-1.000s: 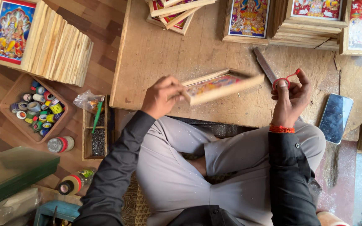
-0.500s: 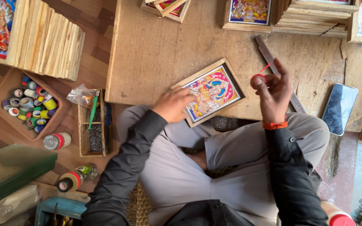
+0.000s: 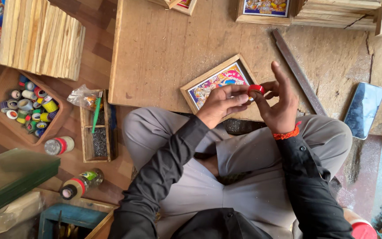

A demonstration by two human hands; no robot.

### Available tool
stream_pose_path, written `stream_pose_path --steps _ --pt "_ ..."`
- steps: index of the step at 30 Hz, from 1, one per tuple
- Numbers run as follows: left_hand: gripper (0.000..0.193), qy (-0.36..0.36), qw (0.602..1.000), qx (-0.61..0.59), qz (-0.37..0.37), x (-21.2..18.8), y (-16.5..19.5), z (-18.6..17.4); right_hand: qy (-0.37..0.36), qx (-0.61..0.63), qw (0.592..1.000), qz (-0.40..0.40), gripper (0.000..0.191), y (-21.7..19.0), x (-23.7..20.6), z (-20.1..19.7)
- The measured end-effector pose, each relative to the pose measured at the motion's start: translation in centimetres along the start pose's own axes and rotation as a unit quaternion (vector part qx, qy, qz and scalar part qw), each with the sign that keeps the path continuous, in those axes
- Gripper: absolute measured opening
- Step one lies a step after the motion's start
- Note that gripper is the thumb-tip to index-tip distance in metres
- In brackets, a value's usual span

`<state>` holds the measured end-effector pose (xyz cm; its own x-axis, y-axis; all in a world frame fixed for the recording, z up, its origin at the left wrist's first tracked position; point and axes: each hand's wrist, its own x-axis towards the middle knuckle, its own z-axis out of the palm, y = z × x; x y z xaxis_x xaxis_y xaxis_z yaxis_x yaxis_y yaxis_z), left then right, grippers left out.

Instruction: The person sits cross-legged and repeatedly applies glue to the edges of small wooden picture frames containing printed images. They press the edges to secure the print and stack the finished frames on the table.

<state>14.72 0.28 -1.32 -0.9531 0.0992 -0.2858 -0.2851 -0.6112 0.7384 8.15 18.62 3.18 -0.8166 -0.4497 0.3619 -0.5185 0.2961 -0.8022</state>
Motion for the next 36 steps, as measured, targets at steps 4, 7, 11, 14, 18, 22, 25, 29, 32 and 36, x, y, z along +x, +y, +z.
stream_pose_path --steps 4,7,11,14,18,22,25,29,32,36 --pt "0.045 0.004 0.998 -0.053 0.037 0.7 -0.4 0.7 -0.001 0.011 1.000 0.022 0.081 0.0 -0.7 -0.9" --pt "0.046 0.006 0.985 0.124 0.120 0.6 -0.6 1.6 0.000 0.228 0.966 0.123 0.074 1.0 -0.6 -0.9" --pt "0.028 0.075 0.955 0.216 0.190 0.2 -1.9 3.7 -0.006 0.365 0.912 0.188 0.040 2.5 -0.8 -0.6" --pt "0.024 0.100 0.953 0.174 0.225 0.1 -2.5 4.5 0.002 0.338 0.925 0.174 0.033 3.1 -1.3 -0.6" --pt "0.022 0.099 0.956 0.104 0.256 0.1 -2.7 4.7 0.000 0.349 0.921 0.174 0.034 3.2 -1.5 -0.5" --pt "0.021 0.074 0.974 0.020 0.211 -0.1 -3.0 4.3 0.000 0.382 0.909 0.166 0.032 2.8 -1.3 -0.5" --pt "0.021 0.077 0.986 -0.075 0.128 0.0 -3.0 4.1 -0.005 0.390 0.904 0.173 0.030 2.1 -1.2 -0.6" --pt "0.019 0.134 0.973 0.035 0.185 0.2 -2.9 4.4 -0.002 0.330 0.936 0.127 0.029 0.8 -1.1 -0.4" --pt "0.018 0.158 0.948 0.171 0.218 0.1 -2.1 4.4 0.007 0.001 0.999 -0.039 0.025 -0.3 -1.0 -0.7" --pt "0.017 0.084 0.897 0.354 0.250 0.5 0.3 2.6 0.014 -0.095 0.993 -0.068 0.021 -1.5 -0.6 -1.4"
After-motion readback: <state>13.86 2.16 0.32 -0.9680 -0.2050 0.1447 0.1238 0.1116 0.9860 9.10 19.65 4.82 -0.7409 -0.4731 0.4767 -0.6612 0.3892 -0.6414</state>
